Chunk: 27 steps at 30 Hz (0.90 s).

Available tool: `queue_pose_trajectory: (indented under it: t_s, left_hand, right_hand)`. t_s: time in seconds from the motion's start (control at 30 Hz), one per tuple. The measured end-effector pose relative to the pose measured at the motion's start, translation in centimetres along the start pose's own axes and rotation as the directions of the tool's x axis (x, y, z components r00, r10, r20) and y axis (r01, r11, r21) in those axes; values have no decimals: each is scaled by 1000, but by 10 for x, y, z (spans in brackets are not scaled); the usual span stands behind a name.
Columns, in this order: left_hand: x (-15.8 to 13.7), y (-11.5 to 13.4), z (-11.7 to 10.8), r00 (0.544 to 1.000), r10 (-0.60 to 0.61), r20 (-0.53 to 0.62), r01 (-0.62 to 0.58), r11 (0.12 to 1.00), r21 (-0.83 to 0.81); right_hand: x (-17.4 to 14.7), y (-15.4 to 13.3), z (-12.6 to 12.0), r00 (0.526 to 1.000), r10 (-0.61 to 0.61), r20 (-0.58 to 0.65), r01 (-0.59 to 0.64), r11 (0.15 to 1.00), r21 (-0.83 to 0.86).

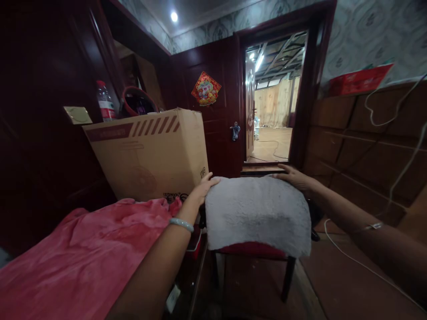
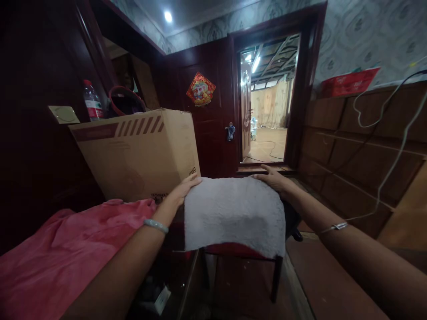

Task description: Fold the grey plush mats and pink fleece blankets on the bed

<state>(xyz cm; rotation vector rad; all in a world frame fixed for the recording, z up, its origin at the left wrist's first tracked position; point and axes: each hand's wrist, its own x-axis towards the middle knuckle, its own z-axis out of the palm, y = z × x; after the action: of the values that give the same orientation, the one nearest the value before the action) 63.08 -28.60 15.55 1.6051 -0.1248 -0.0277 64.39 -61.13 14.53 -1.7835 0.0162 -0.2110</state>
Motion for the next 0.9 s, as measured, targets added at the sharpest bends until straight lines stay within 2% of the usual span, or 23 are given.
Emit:
queue_pose_trajectory:
  t_s: [0.1, 0.27, 0.4, 0.47, 0.5, 0.6, 0.63, 0.7, 0.77, 0.8, 0.83, 0.9]
  left_hand:
    - [1, -9, -1, 995, 25, -93, -16, 995, 96]
    - [-2, 3, 5, 994, 48, -97, -41, 997, 72]
    - [-10, -1, 11, 961, 213, -176, -195, 974, 114]
    - [-14, -5, 9, 934, 295, -203, -253, 945, 209]
    - [-15, -6, 7, 931, 302, -205, -243, 932, 269]
    - [-18, -3, -2, 942, 266, -203, -144, 870, 472]
    - [-18, 0, -3, 937, 284, -202, -135, 829, 542]
    - [-19, 11, 0, 897, 415, -149, -212, 702, 680]
    - [-22, 24, 9, 821, 570, 0, -354, 509, 785]
    - [-25, 28, 15, 787, 608, 100, -416, 404, 815]
    - [-28, 31, 21, 770, 605, 203, -462, 309, 831]
    - [-35, 31, 33, 786, 502, 360, -504, 183, 844]
  right_hand:
    - [3, 17, -2, 996, -65, 67, 69, 996, -49]
    - [4, 9, -5, 991, -87, 102, 94, 994, -63]
    - [9, 13, -9, 982, -175, 67, 184, 969, -163]
    - [12, 15, -11, 962, -262, 78, 273, 915, -297]
    - [12, 15, -12, 949, -301, 94, 314, 869, -382]
    - [3, 2, -9, 879, -449, 161, 447, 658, -606]
    - [-3, -6, -7, 840, -509, 189, 496, 578, -648]
    - [-18, -24, 1, 748, -613, 257, 589, 432, -683]
    - [-33, -39, 10, 669, -663, 335, 657, 317, -684]
    - [-39, -43, 14, 642, -664, 382, 683, 269, -680]
    - [-43, -44, 19, 628, -644, 436, 704, 232, -671]
    - [-48, -39, 26, 649, -534, 543, 728, 226, -647]
